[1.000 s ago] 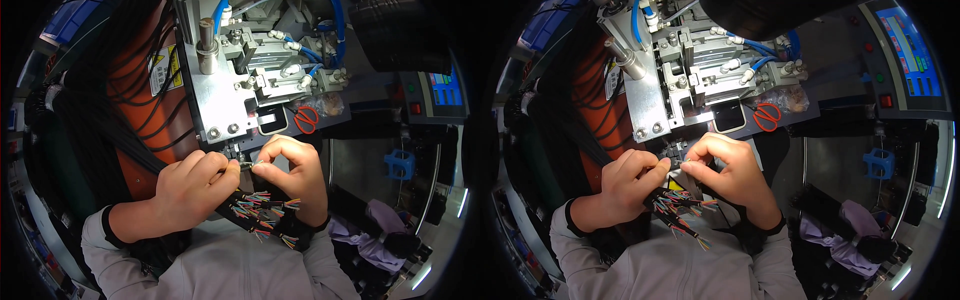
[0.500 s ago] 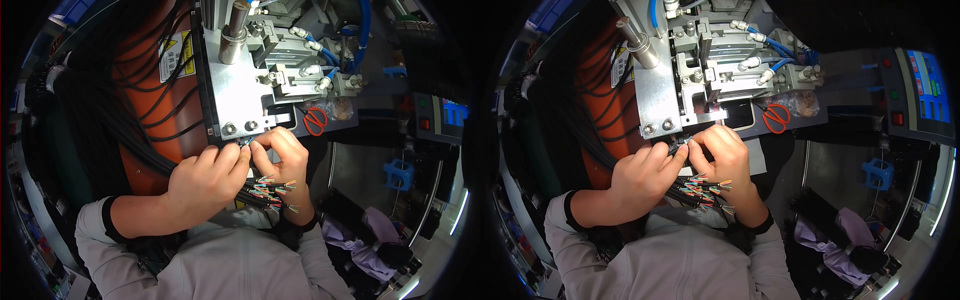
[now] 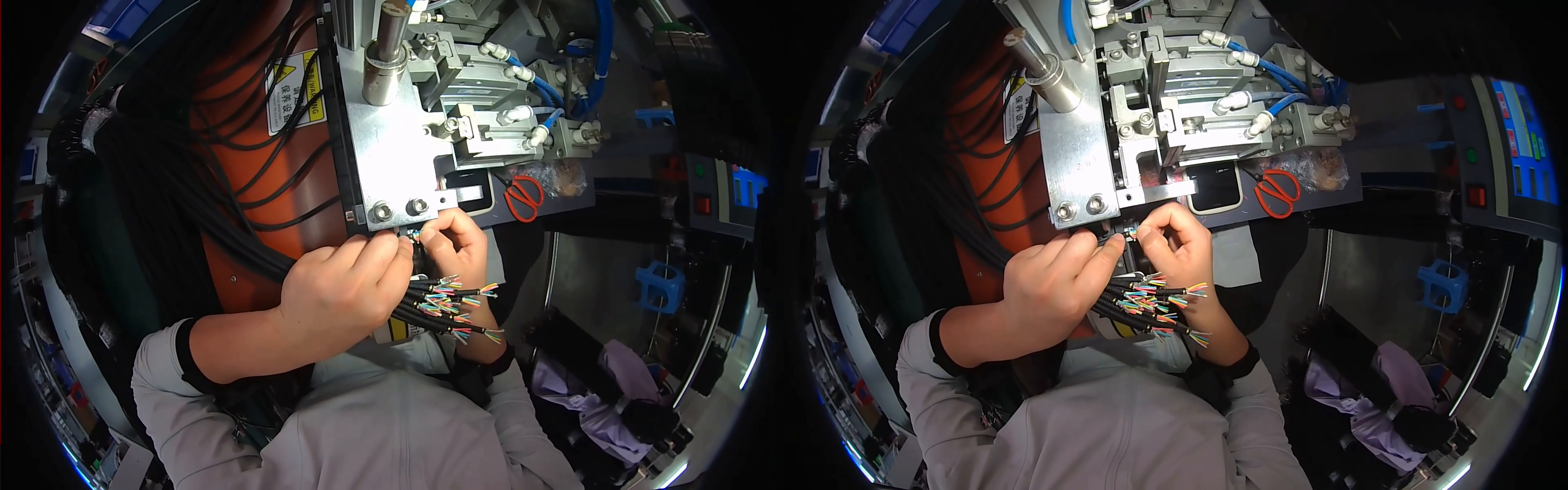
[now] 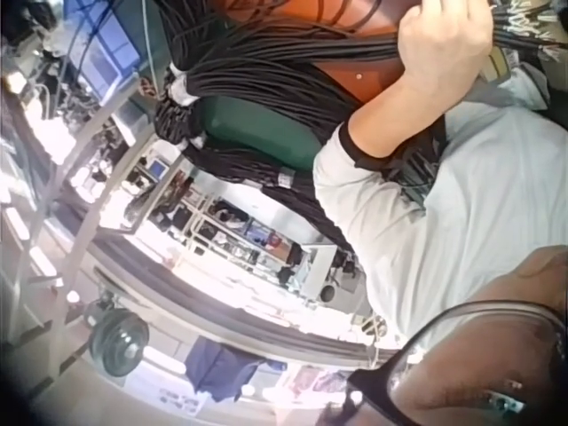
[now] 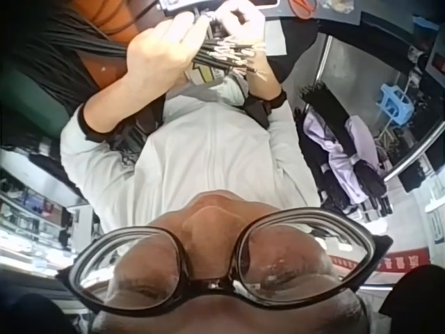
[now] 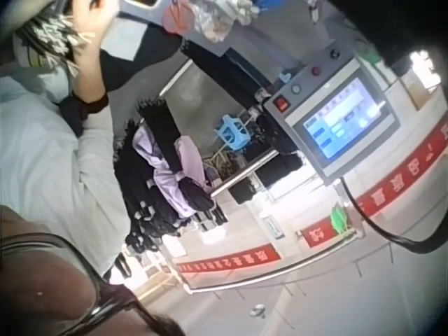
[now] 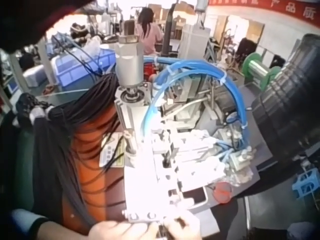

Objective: The person picks up a bundle of cables from a rack, places it on the workstation, and separates the individual wires. They then insert the wires one by one into a machine for processing and move them to the side.

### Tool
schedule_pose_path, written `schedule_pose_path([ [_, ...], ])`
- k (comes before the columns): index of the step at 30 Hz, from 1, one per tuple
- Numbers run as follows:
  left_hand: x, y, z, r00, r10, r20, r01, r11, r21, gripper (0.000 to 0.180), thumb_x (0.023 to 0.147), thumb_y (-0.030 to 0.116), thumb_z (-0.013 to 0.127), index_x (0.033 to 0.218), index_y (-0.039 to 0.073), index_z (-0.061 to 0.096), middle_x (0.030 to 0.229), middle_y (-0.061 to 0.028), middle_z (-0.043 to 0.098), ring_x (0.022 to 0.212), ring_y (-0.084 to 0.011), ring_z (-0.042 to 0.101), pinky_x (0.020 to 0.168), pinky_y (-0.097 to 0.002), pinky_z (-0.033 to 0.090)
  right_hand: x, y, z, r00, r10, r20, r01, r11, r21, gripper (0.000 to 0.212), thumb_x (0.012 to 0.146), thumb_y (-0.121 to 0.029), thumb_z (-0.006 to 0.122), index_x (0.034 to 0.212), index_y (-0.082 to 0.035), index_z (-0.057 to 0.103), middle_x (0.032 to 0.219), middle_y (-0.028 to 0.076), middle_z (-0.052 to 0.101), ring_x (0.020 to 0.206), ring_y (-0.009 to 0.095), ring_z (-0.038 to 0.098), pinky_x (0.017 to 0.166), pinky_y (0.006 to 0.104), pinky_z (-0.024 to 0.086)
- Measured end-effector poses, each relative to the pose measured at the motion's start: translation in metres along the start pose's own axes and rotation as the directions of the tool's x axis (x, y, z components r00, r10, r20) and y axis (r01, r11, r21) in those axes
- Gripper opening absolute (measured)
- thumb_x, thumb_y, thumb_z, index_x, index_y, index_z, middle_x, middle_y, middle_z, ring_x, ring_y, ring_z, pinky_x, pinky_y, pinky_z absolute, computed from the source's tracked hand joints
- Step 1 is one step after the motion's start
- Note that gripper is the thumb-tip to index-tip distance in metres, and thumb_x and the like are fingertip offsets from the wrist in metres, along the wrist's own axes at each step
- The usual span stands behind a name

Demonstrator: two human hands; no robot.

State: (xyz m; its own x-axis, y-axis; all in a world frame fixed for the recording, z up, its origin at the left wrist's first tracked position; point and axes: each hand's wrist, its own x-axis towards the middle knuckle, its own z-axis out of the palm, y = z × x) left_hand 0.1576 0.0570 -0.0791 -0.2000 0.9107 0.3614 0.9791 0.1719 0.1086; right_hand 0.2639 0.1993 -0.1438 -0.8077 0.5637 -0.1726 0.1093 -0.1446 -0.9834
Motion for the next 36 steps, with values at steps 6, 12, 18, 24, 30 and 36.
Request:
schedule_pose_path([
  [6,0.002,-0.001,0.000,0.999,-0.016,-0.028,0.015,1.000,-0.019,0.027,0.067,0.013,0.063,0.093,0.006,0.066,0.076,0.0025,0.050,0.062,-0.0083,0.054,0.046,-0.0220,0.036,0.003,0.007,0.003,0.938,-0.346,-0.013,0.338,0.924,-0.178,0.008,0.081,-0.003,0.064,0.082,0.001,0.057,0.072,0.005,0.055,0.061,0.013,0.049,0.058,0.0249,0.041],
  [12,-0.001,0.000,0.001,0.997,-0.045,-0.057,0.045,0.999,0.000,0.025,0.069,0.011,0.064,0.094,0.008,0.068,0.073,0.0006,0.049,0.057,-0.0097,0.052,0.047,-0.0245,0.038,0.002,-0.008,0.012,0.910,-0.415,-0.028,0.384,0.865,-0.323,0.009,0.081,-0.002,0.066,0.084,0.001,0.058,0.080,0.007,0.059,0.072,0.013,0.055,0.066,0.0240,0.044],
  [18,-0.011,0.005,-0.004,0.996,-0.063,0.066,0.055,0.991,0.123,0.020,0.067,0.011,0.063,0.086,0.004,0.063,0.072,0.0003,0.047,0.058,-0.0092,0.051,0.048,-0.0242,0.037,0.002,-0.004,0.000,1.000,0.012,-0.001,-0.012,0.997,0.081,0.011,0.080,0.000,0.068,0.087,0.002,0.061,0.082,0.010,0.061,0.075,0.017,0.059,0.071,0.0256,0.047],
  [24,-0.010,0.002,-0.013,0.991,-0.039,0.132,0.031,0.997,0.065,0.018,0.070,0.011,0.064,0.085,0.003,0.062,0.072,-0.0007,0.047,0.057,-0.0102,0.051,0.049,-0.0242,0.038,0.011,-0.025,-0.029,0.747,-0.536,0.392,0.530,0.837,0.134,0.014,0.075,0.004,0.071,0.088,0.003,0.064,0.084,0.012,0.064,0.076,0.021,0.062,0.073,0.0295,0.050],
  [30,0.013,-0.008,-0.020,0.914,0.094,-0.394,-0.188,0.960,-0.208,0.021,0.076,0.014,0.067,0.092,0.002,0.063,0.081,-0.0040,0.058,0.061,-0.0130,0.058,0.051,-0.0241,0.043,0.000,-0.024,-0.028,0.843,-0.456,0.284,0.391,0.883,0.259,0.019,0.073,0.008,0.073,0.090,0.003,0.067,0.091,0.012,0.066,0.085,0.018,0.064,0.072,0.0280,0.051],
  [36,0.000,-0.008,-0.014,0.977,0.044,-0.207,-0.118,0.925,-0.361,0.020,0.079,0.012,0.069,0.093,0.000,0.063,0.080,-0.0060,0.060,0.060,-0.0161,0.059,0.047,-0.0260,0.043,-0.019,-0.054,0.010,0.945,-0.326,0.023,0.306,0.909,0.284,0.016,0.073,0.007,0.073,0.087,0.003,0.065,0.087,0.013,0.065,0.083,0.022,0.064,0.073,0.0307,0.051],
])
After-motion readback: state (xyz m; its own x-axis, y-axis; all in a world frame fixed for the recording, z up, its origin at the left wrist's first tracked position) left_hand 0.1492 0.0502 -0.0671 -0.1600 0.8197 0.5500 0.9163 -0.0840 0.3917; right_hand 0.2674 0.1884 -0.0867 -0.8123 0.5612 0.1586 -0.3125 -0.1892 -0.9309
